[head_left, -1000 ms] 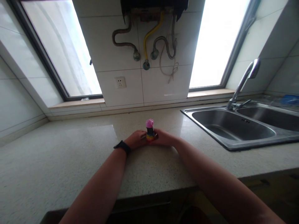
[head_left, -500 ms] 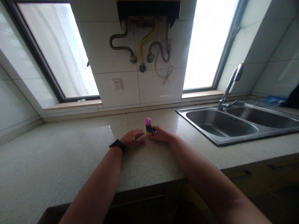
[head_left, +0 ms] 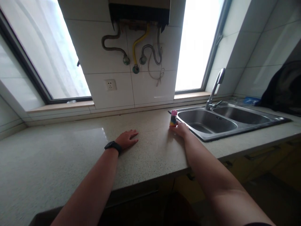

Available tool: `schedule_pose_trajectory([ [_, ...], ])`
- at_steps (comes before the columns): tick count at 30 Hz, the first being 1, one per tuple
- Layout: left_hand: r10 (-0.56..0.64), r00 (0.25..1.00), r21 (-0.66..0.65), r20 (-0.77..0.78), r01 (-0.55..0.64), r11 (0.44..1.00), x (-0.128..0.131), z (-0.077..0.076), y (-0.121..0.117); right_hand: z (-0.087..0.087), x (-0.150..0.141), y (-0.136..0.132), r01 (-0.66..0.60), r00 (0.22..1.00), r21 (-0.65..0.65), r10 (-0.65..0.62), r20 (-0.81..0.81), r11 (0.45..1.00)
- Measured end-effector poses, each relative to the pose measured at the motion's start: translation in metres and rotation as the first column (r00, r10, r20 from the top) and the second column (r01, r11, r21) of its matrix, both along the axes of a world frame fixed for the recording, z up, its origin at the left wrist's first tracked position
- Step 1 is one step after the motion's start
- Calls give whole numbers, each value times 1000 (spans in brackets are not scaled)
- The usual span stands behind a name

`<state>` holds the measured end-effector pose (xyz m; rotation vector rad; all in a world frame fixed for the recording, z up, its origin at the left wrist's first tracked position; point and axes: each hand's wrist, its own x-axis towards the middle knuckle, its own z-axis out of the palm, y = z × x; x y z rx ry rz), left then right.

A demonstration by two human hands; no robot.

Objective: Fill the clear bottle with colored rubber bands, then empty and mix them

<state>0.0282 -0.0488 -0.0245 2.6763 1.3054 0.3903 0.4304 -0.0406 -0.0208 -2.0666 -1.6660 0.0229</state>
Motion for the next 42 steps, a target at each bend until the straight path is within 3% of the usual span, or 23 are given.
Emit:
schedule_pose_trajectory([
  [5, 34, 996, 20, -84, -32, 999, 5, -2, -4, 0, 12, -16, 35, 999, 28, -35, -4, 999],
  [14, 108, 981, 22, -160, -106, 994, 10, -6, -11, 2, -18, -37, -122, 991, 177, 128, -26, 977],
  [25, 216, 957, 32, -194, -214, 976, 12, -11, -30, 7, -26, -37, -57, 993, -38, 61, 103, 998],
  [31, 258, 945, 29, -203, -258, 966, 11, -12, -47, 3, -33, -46, 42, 988, -133, -21, 154, 990],
  [37, 294, 936, 21, -192, -296, 955, 11, -10, -77, -4, -39, -65, 74, 990, -189, -49, 135, 979],
  [42, 281, 948, 7, -151, -284, 959, 6, -6, -113, -9, -39, -92, 26, 988, -204, 6, 155, 979],
])
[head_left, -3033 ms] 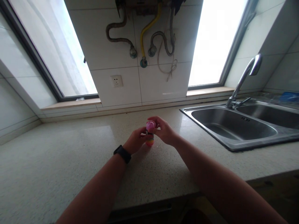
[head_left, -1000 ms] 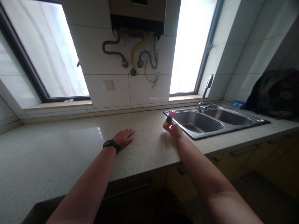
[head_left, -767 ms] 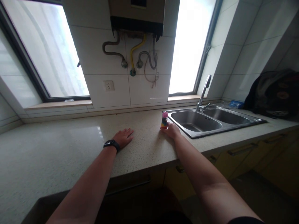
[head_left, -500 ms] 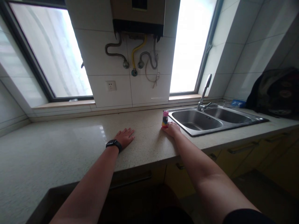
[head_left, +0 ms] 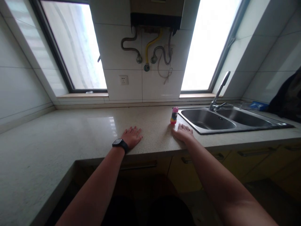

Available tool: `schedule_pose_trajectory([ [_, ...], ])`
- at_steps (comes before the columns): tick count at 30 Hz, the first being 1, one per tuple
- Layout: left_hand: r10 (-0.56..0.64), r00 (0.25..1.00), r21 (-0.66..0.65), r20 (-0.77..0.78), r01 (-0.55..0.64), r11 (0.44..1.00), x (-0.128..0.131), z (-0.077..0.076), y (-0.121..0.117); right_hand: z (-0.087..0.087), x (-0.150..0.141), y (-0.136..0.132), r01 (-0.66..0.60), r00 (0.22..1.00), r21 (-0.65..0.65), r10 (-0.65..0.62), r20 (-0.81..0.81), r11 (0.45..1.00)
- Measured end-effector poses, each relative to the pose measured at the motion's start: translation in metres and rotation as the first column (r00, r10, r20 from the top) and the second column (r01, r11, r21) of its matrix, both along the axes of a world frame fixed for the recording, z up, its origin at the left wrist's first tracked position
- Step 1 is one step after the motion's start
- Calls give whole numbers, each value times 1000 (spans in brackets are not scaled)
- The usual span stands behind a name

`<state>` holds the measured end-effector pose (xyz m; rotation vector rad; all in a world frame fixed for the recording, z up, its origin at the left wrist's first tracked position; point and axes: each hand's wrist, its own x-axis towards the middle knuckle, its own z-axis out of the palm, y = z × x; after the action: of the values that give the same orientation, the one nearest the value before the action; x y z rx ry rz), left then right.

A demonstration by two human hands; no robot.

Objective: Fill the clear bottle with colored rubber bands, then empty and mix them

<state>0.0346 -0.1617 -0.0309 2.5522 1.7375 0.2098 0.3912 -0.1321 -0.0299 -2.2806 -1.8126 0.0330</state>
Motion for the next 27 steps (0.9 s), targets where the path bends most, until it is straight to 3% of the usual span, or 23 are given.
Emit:
schedule_pose_trajectory([
  [8, -22, 999, -9, 27, 22, 1000, -5, 5, -67, -4, -13, -57, -128, 991, -21, 129, 25, 992],
  [12, -6, 999, 91, 53, 1, 996, -6, 2, -108, -6, -24, -90, -162, 984, 16, 160, 75, 987],
  [15, -65, 993, 190, 95, 46, 981, -7, -6, -142, -11, -32, -113, -181, 980, 73, 174, 97, 981],
  [18, -35, 981, 253, 190, -14, 967, -9, -30, -176, -19, -42, -136, -193, 980, 122, 184, 83, 974],
  [21, 53, 954, 218, 295, -121, 968, -14, -73, -199, -33, -56, -162, -222, 974, 193, 210, 79, 956],
  [24, 90, 941, 56, 325, -115, 992, -22, -118, -204, -59, -76, -190, -268, 963, 211, 270, 23, 940],
  [27, 153, 952, -181, 264, -107, 978, -34, -146, -195, -99, -98, -213, -282, 952, 88, 290, -95, 955],
])
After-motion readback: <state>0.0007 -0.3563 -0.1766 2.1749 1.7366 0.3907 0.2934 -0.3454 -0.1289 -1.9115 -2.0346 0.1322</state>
